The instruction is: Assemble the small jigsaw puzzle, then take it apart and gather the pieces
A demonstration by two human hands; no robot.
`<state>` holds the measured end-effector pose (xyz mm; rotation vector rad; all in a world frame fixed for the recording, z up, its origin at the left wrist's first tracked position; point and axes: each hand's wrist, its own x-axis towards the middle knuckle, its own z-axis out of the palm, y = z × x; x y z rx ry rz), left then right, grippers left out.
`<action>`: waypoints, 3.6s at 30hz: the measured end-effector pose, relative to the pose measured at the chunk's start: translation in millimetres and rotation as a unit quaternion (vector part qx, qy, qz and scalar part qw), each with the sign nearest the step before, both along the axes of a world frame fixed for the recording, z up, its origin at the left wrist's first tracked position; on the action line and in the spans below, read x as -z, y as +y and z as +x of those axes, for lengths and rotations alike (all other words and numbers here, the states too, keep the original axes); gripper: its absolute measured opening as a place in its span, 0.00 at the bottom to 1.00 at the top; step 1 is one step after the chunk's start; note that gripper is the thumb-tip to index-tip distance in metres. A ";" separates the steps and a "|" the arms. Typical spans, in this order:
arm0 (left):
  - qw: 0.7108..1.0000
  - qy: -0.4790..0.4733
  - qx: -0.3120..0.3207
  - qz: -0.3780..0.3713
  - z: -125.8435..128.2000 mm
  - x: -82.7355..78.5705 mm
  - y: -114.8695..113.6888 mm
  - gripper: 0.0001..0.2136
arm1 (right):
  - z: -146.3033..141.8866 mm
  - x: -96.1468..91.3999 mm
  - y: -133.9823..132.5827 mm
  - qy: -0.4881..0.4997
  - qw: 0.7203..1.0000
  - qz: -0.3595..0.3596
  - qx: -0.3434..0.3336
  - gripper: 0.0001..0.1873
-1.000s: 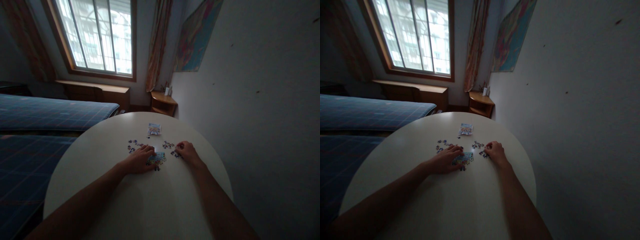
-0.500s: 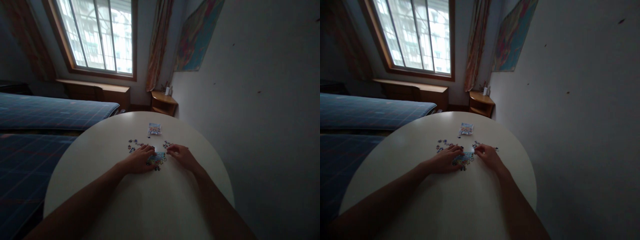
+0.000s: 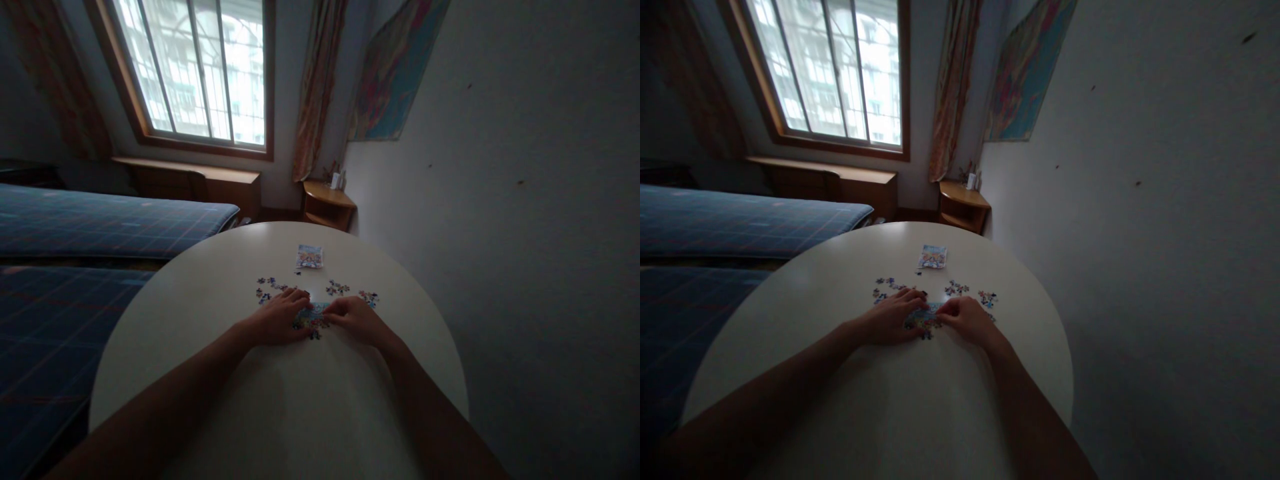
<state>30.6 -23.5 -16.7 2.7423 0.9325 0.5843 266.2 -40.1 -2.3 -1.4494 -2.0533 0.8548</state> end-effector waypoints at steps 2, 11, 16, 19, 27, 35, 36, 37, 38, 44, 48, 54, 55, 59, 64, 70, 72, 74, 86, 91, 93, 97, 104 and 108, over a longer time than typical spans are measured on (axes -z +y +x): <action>1.000 0.002 0.002 -0.001 -0.1 -0.5 -0.2 0.20 | -0.2 1.4 0.1 -0.010 1.000 0.003 0.004 0.10; 1.000 -0.002 0.007 -0.003 -0.1 -1.9 -0.9 0.15 | -4.4 -4.5 -4.6 -0.031 0.999 0.028 -0.014 0.10; 0.999 -0.009 0.025 -0.025 -3.1 1.5 5.8 0.13 | -7.0 -4.5 -5.4 -0.031 0.998 0.029 -0.039 0.11; 0.999 -0.010 0.029 -0.044 -4.4 2.8 10.3 0.14 | -9.1 -1.0 -4.9 -0.018 0.998 0.026 -0.061 0.12; 0.993 -0.068 0.018 -0.092 -17.7 6.2 20.6 0.15 | -22.0 3.5 -9.0 -0.008 0.995 0.060 -0.084 0.16; 0.993 -0.066 0.051 -0.082 -22.4 6.1 24.7 0.20 | -31.0 1.8 -13.4 -0.016 0.992 0.076 -0.100 0.16; 0.993 -0.065 0.055 -0.082 -22.3 5.8 24.7 0.20 | -31.1 1.6 -13.7 -0.014 0.992 0.075 -0.101 0.15; 0.993 -0.063 0.059 -0.084 -22.2 5.5 24.8 0.20 | -31.1 1.5 -14.0 -0.013 0.992 0.073 -0.101 0.14; 0.993 -0.062 0.061 -0.085 -22.1 5.3 24.8 0.20 | -31.0 1.6 -14.1 -0.013 0.992 0.069 -0.100 0.14; 0.993 -0.066 0.058 -0.082 -21.3 4.2 23.9 0.19 | -30.4 1.4 -13.7 -0.006 0.990 0.062 -0.127 0.16; 0.993 -0.065 0.056 -0.086 -21.4 5.0 23.9 0.19 | -30.7 0.6 -13.9 -0.011 0.990 0.063 -0.129 0.16; 0.991 -0.075 0.058 -0.090 -22.4 8.8 25.7 0.20 | -28.4 1.9 -14.3 -0.016 0.993 0.038 -0.111 0.12; 0.991 -0.076 0.060 -0.090 -22.6 9.2 25.9 0.20 | -27.7 2.1 -14.1 -0.013 0.993 0.032 -0.110 0.11; 0.991 -0.073 0.067 -0.089 -23.0 8.9 26.2 0.20 | -24.6 3.0 -12.6 0.001 0.994 0.026 -0.107 0.10; 0.991 -0.067 0.064 -0.093 -22.5 5.8 24.0 0.20 | -20.1 3.1 -11.7 0.002 0.993 0.029 -0.111 0.11; 0.995 -0.043 0.037 -0.085 -19.4 0.0 17.0 0.18 | -9.0 -3.7 -10.6 -0.022 0.993 0.049 -0.105 0.12; 0.996 -0.031 0.028 -0.073 -17.4 -2.4 13.8 0.18 | -2.4 -4.9 -9.1 -0.045 0.993 0.055 -0.095 0.13; 0.998 -0.019 0.025 -0.060 -15.6 -4.4 11.0 0.19 | 4.7 -4.4 -7.3 -0.066 0.993 0.054 -0.084 0.13; 0.999 0.000 0.034 -0.030 -13.0 -6.5 7.1 0.19 | 14.1 -0.7 -3.8 -0.083 0.994 0.055 -0.049 0.10; 0.999 0.000 0.029 -0.034 -12.7 -7.1 6.7 0.19 | 8.9 -1.9 -4.8 -0.095 0.992 0.066 -0.047 0.10; 0.999 0.001 0.029 -0.036 -12.8 -7.3 6.4 0.19 | 6.8 -3.0 -5.5 -0.099 0.992 0.067 -0.050 0.10; 0.999 -0.006 0.033 -0.033 -12.9 -6.5 6.4 0.19 | 3.7 -2.9 -5.9 -0.100 0.992 0.065 -0.045 0.10; 0.999 -0.001 0.027 -0.031 -12.6 -4.6 6.9 0.19 | -1.0 -5.4 -7.2 -0.120 0.989 0.079 -0.047 0.10; 0.999 -0.004 0.031 -0.026 -12.1 -4.1 7.0 0.19 | -3.1 -9.1 -9.4 -0.120 0.989 0.074 -0.040 0.09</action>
